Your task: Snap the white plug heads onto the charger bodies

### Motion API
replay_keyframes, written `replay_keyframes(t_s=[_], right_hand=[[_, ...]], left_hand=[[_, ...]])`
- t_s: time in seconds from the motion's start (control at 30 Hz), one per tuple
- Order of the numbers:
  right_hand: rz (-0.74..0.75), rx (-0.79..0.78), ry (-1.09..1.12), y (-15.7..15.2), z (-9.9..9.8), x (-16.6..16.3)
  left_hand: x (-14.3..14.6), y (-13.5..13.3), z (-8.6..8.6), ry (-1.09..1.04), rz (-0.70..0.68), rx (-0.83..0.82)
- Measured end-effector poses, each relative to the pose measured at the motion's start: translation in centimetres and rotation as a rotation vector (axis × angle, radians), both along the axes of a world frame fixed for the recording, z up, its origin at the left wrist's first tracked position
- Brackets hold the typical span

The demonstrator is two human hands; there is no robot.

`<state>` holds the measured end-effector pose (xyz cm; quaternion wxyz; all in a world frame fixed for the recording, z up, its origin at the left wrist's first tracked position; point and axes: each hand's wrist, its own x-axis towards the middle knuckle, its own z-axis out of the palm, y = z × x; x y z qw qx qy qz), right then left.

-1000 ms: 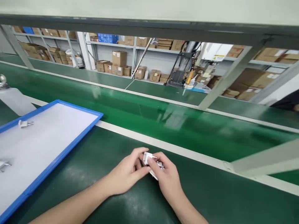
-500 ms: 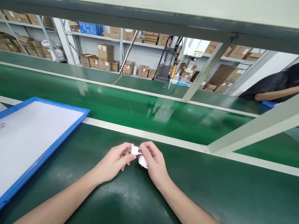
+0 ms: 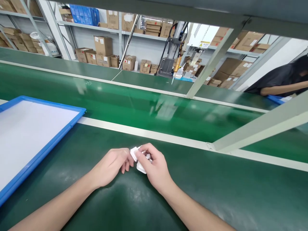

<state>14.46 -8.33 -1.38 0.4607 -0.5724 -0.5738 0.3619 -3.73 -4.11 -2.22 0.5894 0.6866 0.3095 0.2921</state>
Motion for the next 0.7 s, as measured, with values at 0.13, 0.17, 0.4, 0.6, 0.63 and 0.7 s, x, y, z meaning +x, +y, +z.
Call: replay_keyframes(t_s=[0.13, 0.17, 0.4, 0.6, 0.63, 0.7], right_hand=[[0.001, -0.031, 0.056, 0.1, 0.0, 0.1], [0.011, -0.033, 0.060, 0.1, 0.0, 0.1], [0.051, -0.091, 0.066, 0.2, 0.1, 0.2], [0.113, -0.088, 0.082, 0.0, 0.3, 0.4], [0.120, -0.088, 0.086, 0.0, 0.3, 0.4], [0.145, -0.086, 0.089, -0.1, 0.3, 0.5]], left_hand=[[0.2, 0.2, 0.2, -0.042, 0.066, -0.128], [0.2, 0.2, 0.3, -0.039, 0.061, -0.130], [0.4, -0.1, 0.5, 0.035, 0.028, -0.111], [0.1, -0.3, 1.0, 0.083, -0.005, -0.055], [0.1, -0.3, 1.1, 0.086, -0.018, -0.047], [-0.1, -0.2, 1.3, 0.095, -0.035, -0.037]])
